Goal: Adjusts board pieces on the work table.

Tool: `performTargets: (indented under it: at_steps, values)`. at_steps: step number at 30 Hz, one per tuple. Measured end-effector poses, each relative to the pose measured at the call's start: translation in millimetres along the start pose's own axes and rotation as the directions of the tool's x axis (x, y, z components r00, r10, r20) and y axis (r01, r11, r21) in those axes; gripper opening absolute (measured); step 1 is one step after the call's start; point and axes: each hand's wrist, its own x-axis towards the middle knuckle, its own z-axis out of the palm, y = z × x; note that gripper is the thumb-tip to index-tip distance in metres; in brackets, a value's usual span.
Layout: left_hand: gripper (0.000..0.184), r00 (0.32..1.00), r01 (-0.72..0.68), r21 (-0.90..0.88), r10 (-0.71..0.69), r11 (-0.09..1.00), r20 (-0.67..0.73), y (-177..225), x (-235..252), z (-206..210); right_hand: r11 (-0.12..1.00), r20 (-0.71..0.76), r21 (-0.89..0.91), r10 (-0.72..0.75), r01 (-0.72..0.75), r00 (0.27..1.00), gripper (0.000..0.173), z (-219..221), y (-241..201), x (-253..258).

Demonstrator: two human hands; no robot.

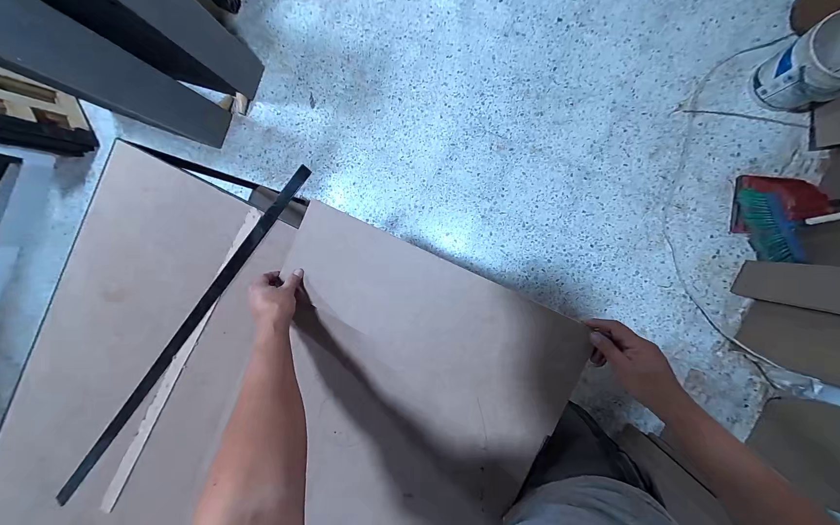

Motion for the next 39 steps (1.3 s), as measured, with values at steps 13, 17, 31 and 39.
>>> performTargets:
  at_steps: [13, 17, 31, 39]
  values:
    - [0.036, 0.998, 0.052, -0.26, -0.04, 0.964, 0.051, -10.1, 1.6, -5.0, 0.996, 0.073, 0.079, 0.042, -0.048, 0.996, 0.016, -12.2, 6.0, 13.2]
    - [0.037, 0.998, 0.059, -0.283, -0.059, 0.957, 0.009, -12.1, -0.8, -2.6, 0.978, 0.056, 0.197, 0.052, -0.062, 0.997, 0.015, -10.1, 11.0, 15.6]
    - [0.037, 1.0, 0.018, -0.21, -0.014, 0.978, 0.021, -6.1, -1.7, -0.9, 0.971, 0.068, 0.231, 0.048, -0.063, 0.997, 0.014, -13.4, 1.5, 17.2]
    - [0.038, 1.0, 0.016, -0.215, -0.012, 0.977, 0.02, -14.0, 3.3, -5.1, 0.968, 0.065, 0.246, 0.034, -0.049, 0.997, 0.012, -11.7, 6.6, 17.4]
